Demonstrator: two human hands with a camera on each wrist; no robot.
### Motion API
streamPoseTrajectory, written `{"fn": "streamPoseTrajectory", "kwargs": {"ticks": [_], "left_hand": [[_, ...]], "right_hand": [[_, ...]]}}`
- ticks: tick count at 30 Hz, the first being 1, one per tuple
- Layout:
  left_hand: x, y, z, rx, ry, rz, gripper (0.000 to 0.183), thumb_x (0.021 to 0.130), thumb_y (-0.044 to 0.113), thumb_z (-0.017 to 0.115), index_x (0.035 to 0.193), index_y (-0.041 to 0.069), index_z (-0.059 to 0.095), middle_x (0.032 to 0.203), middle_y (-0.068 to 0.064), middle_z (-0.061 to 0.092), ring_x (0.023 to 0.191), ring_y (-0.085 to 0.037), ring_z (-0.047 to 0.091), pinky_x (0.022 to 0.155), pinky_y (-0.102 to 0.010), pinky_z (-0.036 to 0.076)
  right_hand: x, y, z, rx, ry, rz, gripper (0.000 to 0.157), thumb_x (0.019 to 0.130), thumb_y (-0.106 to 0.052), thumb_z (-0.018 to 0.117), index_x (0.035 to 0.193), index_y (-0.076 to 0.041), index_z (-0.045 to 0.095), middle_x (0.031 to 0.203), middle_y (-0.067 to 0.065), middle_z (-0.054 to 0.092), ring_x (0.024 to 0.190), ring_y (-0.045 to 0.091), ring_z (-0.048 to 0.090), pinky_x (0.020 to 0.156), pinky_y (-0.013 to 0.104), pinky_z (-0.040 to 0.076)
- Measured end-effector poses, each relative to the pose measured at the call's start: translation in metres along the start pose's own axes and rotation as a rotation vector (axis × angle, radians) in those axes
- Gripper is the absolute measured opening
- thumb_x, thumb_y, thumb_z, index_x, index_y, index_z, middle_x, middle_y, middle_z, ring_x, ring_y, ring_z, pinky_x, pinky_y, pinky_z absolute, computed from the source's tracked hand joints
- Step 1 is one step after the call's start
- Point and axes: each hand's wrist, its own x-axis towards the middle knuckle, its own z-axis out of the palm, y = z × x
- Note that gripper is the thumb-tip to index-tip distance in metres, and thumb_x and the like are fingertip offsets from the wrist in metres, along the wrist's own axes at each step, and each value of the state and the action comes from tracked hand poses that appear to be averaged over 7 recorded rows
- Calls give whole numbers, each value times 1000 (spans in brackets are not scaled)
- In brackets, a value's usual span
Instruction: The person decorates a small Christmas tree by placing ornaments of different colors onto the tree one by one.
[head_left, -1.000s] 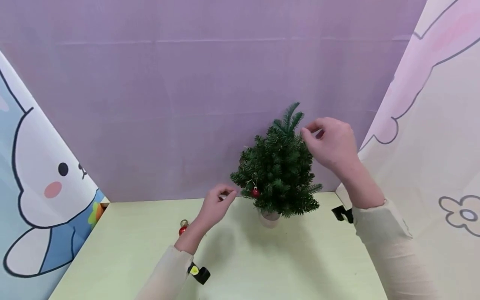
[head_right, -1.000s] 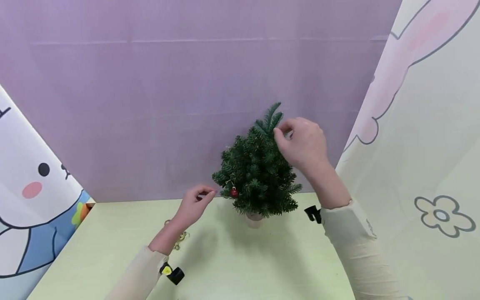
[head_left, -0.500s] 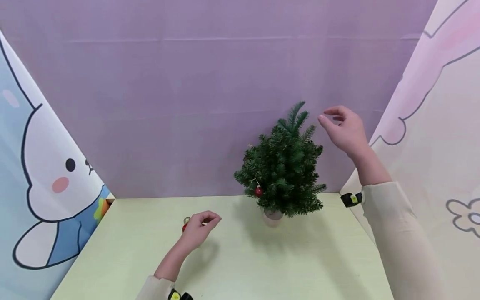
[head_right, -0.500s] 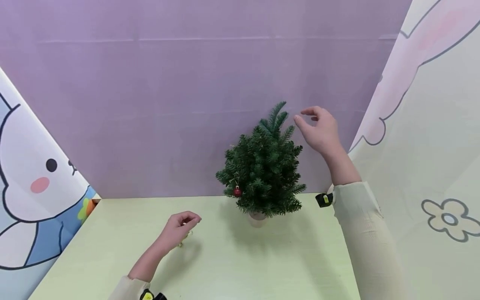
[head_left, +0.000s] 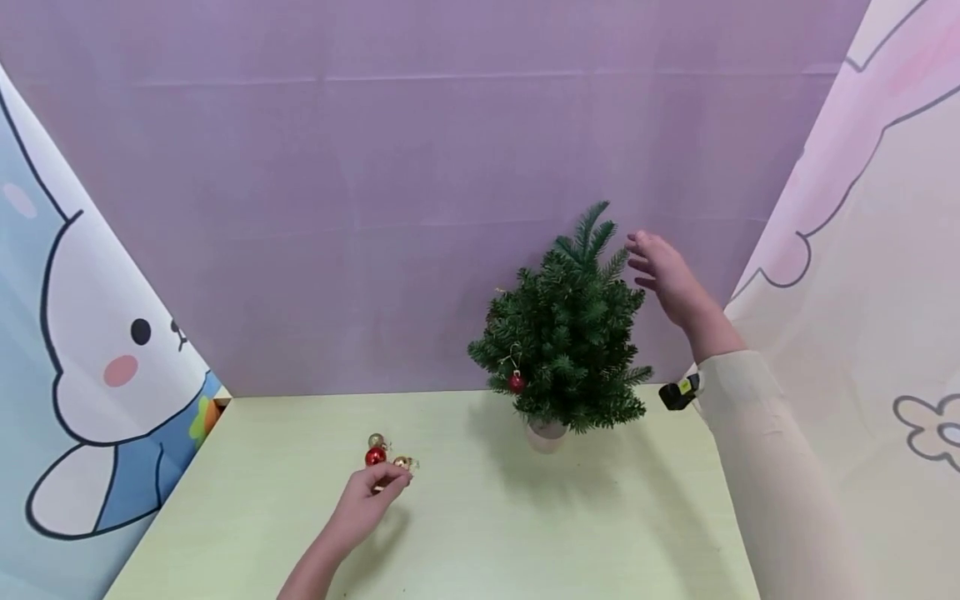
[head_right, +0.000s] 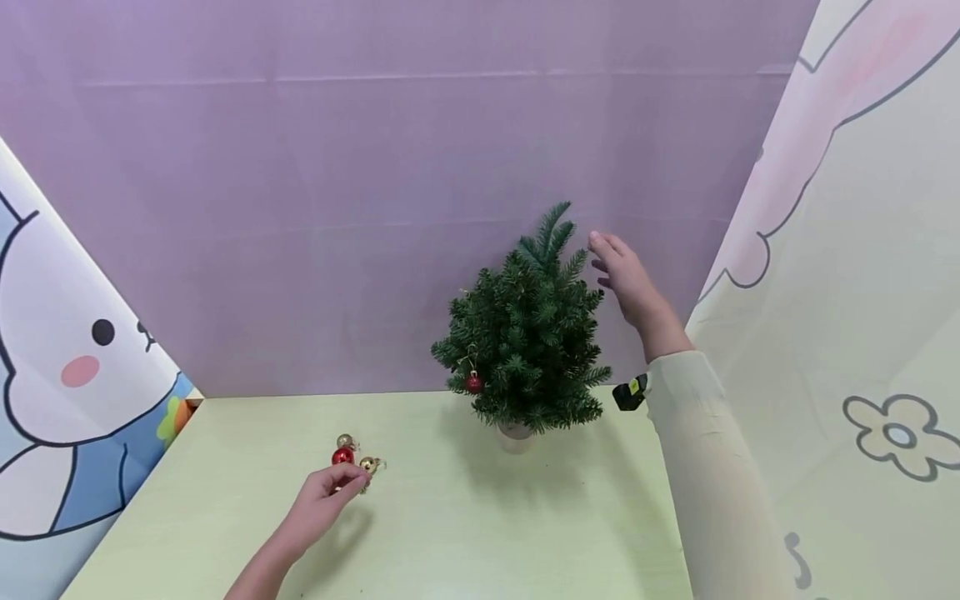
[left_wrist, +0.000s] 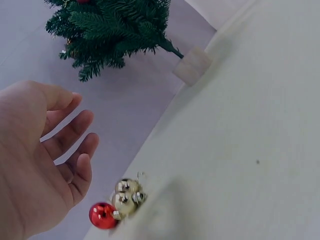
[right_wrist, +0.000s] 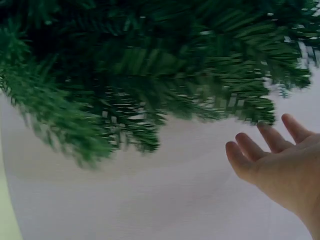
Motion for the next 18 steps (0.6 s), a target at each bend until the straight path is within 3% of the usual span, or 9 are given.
{"fn": "streamPoseTrajectory", "kwargs": {"ticks": [5, 8, 14, 18], "left_hand": [[-10, -11, -9, 7, 10, -15, 8, 93, 12, 65, 96, 7, 71, 94, -9, 68, 86, -17, 61, 73, -26, 51], [-17, -14, -16, 10, 21, -39, 9, 93, 11, 65, 96, 4, 70, 94, -11, 67, 87, -22, 61, 71, -26, 51], [-29, -33, -30, 35, 38, -98, 15, 93, 13, 66, 99, 0, 70, 93, -14, 67, 82, -23, 61, 66, -27, 50], [-33, -35, -36, 39, 46, -118, 12, 93, 9, 65, 99, -1, 69, 93, -14, 67, 81, -22, 61, 65, -27, 50]], "right_hand": [[1, 13, 10, 105, -56, 0, 73, 101, -53, 37, 154, -5, 21, 158, 17, 13, 139, 42, 19, 111, 60, 3], [-3, 14, 15, 96, -63, -14, 70, 101, -50, 39, 152, -4, 25, 157, 17, 16, 138, 42, 20, 110, 60, -4], [-10, 15, 20, 44, -79, -56, 64, 103, -45, 38, 151, -3, 29, 158, 14, 18, 140, 38, 18, 112, 56, -1], [-16, 15, 21, 11, -58, -44, 65, 104, -45, 38, 152, -3, 26, 160, 12, 12, 144, 33, 10, 113, 55, -2]]}}
